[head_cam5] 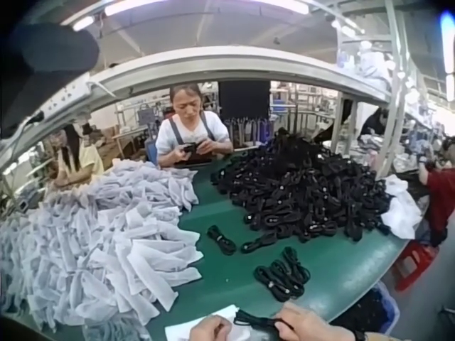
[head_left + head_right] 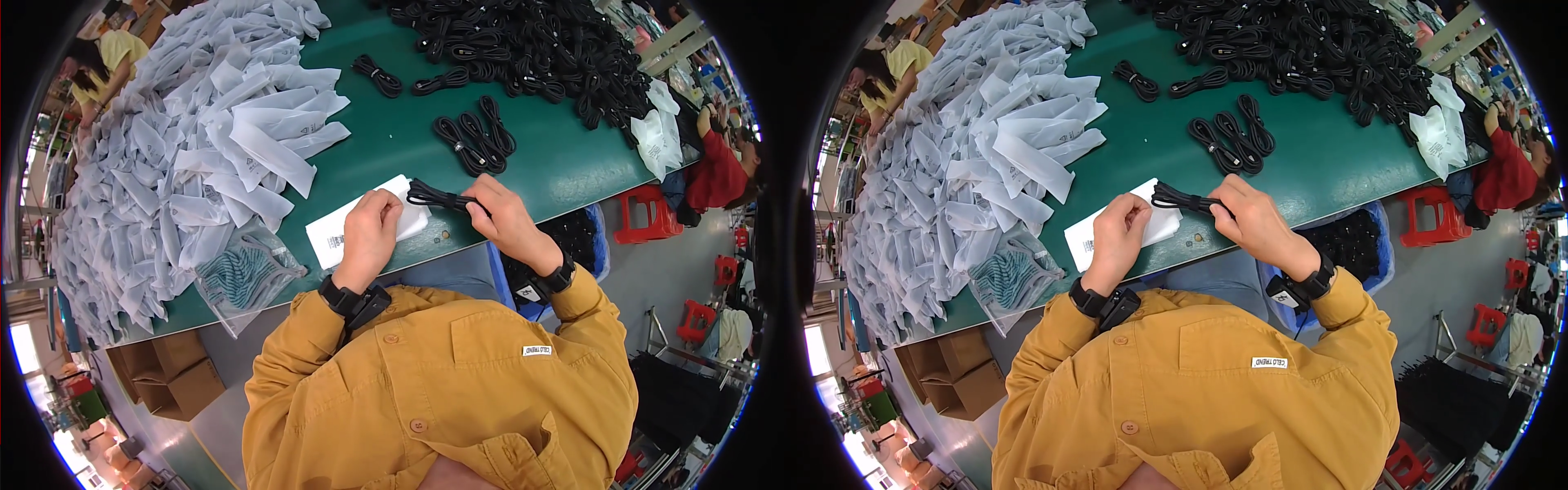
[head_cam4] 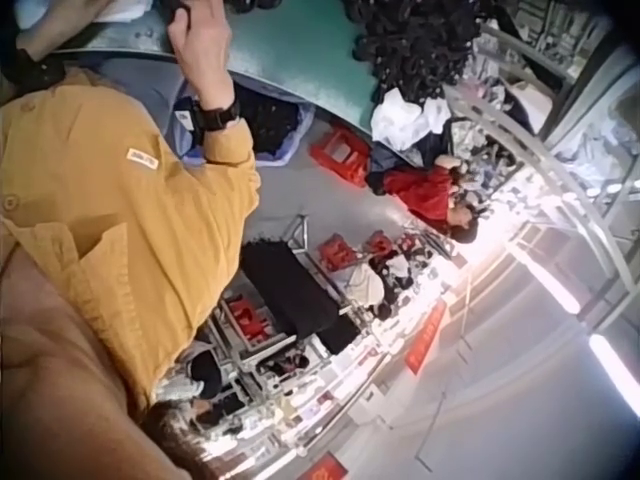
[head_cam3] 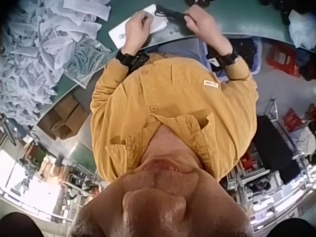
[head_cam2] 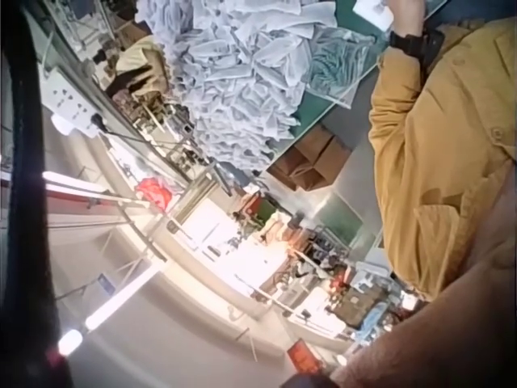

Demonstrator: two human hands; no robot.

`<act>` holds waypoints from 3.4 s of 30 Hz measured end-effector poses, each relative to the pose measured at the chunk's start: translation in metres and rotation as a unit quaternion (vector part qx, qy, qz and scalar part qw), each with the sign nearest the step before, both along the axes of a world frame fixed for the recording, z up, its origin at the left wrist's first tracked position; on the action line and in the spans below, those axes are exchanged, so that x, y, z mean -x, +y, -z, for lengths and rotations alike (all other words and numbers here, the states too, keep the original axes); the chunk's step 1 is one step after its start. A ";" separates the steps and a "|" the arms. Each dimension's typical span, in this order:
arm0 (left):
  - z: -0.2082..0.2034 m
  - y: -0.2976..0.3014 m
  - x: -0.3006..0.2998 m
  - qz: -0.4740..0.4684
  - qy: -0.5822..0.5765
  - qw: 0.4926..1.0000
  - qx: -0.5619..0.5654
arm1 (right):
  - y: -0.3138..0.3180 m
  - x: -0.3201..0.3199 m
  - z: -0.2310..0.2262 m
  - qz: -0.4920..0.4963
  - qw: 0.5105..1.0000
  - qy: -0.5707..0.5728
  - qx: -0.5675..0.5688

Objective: The person gathers a pile of plastic bags, picks up a black cable, and slides it into one of the bags. This process is repeated with additional cables and plastic bags, one at a time.

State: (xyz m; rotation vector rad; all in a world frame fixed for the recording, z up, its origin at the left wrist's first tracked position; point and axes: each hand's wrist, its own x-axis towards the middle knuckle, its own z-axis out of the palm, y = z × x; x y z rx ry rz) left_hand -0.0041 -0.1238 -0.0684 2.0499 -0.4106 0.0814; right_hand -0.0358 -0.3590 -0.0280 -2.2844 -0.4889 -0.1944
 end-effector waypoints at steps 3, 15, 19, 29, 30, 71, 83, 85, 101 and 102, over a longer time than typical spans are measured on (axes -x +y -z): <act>-0.007 0.001 0.001 -0.003 0.003 1.000 0.008 | -0.002 0.004 0.001 -0.001 1.000 0.007 0.025; -0.022 0.006 0.008 0.103 -0.169 0.979 -0.049 | 0.000 -0.014 0.013 0.040 0.764 0.568 -0.303; -0.026 0.011 0.003 0.078 -0.187 0.978 -0.059 | 0.020 -0.007 0.001 0.020 0.893 0.410 -0.185; -0.036 0.018 -0.003 0.036 -0.207 0.976 -0.056 | 0.030 -0.017 -0.007 0.009 0.980 0.189 -0.067; -0.037 0.017 -0.003 0.037 -0.208 0.976 -0.056 | 0.031 -0.018 -0.008 0.050 0.931 0.347 -0.098; -0.044 0.155 0.054 -0.254 -0.223 0.876 -0.344 | 0.014 -0.044 0.037 0.097 0.973 -0.098 0.182; -0.006 -0.004 0.007 0.046 -0.086 0.986 -0.137 | 0.007 -0.011 0.030 0.104 0.993 0.013 -0.055; -0.001 -0.005 0.005 0.046 -0.069 0.986 -0.146 | 0.004 -0.004 0.024 0.078 0.993 -0.081 -0.020; -0.013 0.004 0.004 0.018 0.064 0.997 0.035 | -0.004 0.008 0.008 -0.065 0.986 -0.111 0.105; -0.015 0.003 0.004 0.051 -0.013 0.999 0.005 | -0.004 0.007 0.007 -0.064 0.986 -0.110 0.105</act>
